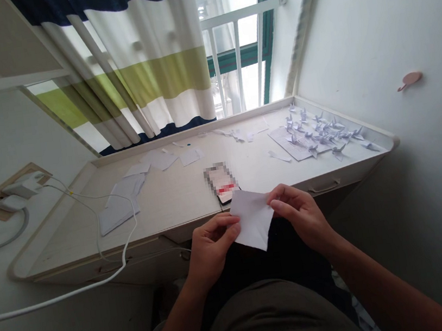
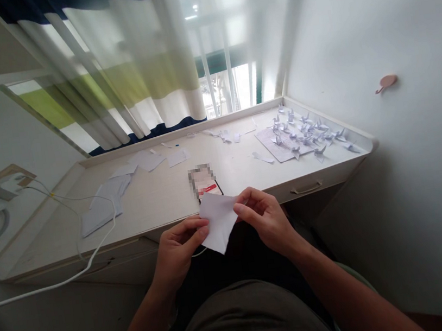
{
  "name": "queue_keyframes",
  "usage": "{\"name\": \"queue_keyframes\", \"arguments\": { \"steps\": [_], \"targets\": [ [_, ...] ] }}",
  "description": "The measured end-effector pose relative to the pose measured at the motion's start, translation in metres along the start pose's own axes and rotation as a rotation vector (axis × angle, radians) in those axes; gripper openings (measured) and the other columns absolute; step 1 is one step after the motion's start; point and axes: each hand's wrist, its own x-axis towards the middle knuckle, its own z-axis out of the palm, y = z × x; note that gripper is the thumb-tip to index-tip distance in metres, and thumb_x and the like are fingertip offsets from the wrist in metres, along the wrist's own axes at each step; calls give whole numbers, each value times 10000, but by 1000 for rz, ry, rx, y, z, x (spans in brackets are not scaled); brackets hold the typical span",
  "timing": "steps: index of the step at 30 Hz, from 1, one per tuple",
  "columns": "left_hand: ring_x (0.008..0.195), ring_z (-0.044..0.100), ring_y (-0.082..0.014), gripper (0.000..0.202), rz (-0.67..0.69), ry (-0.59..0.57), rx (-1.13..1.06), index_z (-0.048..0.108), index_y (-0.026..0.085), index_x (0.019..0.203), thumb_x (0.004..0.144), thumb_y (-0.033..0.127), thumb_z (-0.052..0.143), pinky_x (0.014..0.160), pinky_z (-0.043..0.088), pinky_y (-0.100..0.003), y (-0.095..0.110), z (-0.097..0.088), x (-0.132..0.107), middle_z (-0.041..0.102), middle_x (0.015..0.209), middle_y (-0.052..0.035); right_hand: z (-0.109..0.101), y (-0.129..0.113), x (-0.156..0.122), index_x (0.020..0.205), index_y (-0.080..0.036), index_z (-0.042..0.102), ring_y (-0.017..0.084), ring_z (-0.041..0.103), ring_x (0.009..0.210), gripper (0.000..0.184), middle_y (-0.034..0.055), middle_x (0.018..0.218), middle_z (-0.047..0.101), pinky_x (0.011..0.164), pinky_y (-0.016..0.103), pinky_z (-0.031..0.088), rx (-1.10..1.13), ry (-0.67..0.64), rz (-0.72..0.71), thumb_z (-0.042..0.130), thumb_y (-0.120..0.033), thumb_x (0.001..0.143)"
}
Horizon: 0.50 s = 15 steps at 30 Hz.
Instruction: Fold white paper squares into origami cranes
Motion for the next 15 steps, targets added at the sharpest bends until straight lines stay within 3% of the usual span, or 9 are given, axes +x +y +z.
{"name": "queue_keyframes", "arguments": {
  "steps": [4, 6, 9, 11, 15],
  "targets": [
    [959, 731, -214, 232, -20, 76, -72, 823, 181, 884, 711, 313, 903, 830, 590, -295, -3, 3, 4, 793, 1084, -88, 3, 0, 1, 812, -215, 617, 138, 589, 660, 301, -1, 737, 657, 596, 249, 496, 9, -17, 15, 837, -420, 797],
    [907, 734, -195, 278, -12, 144, -94, 809, 166, 898, 689, 314, 917, 792, 594, -279, -4, 4, 4, 793, 1058, -85, 4, 2, 1, 963, -230, 629, 160, 654, 759, 306, 19, 864, 717, 662, 264, 532, 56, -42, 28, 843, -372, 797],
    [777, 729, -158, 382, -25, 203, -130, 763, 159, 1020, 710, 330, 906, 725, 591, -262, -5, 8, 4, 783, 953, -62, 6, 7, 0, 1259, -260, 582, 161, 687, 780, 517, 26, 948, 744, 675, 267, 546, 93, -95, 81, 833, -325, 812],
    [765, 740, -149, 499, -18, 202, -155, 697, 183, 1147, 713, 319, 903, 728, 599, -267, -6, 12, 3, 763, 1037, -60, 8, 10, -1, 1367, -261, 526, 157, 690, 745, 598, 29, 939, 749, 661, 271, 553, 96, -129, 110, 804, -332, 843],
    [835, 767, -162, 877, -7, 134, -196, 457, 299, 1435, 689, 277, 917, 760, 615, -288, -3, 14, 4, 687, 1269, -81, 9, 10, -3, 1419, -253, 509, 114, 643, 595, 571, 21, 918, 731, 526, 231, 514, 15, -132, 82, 735, -367, 907]
  ]
}}
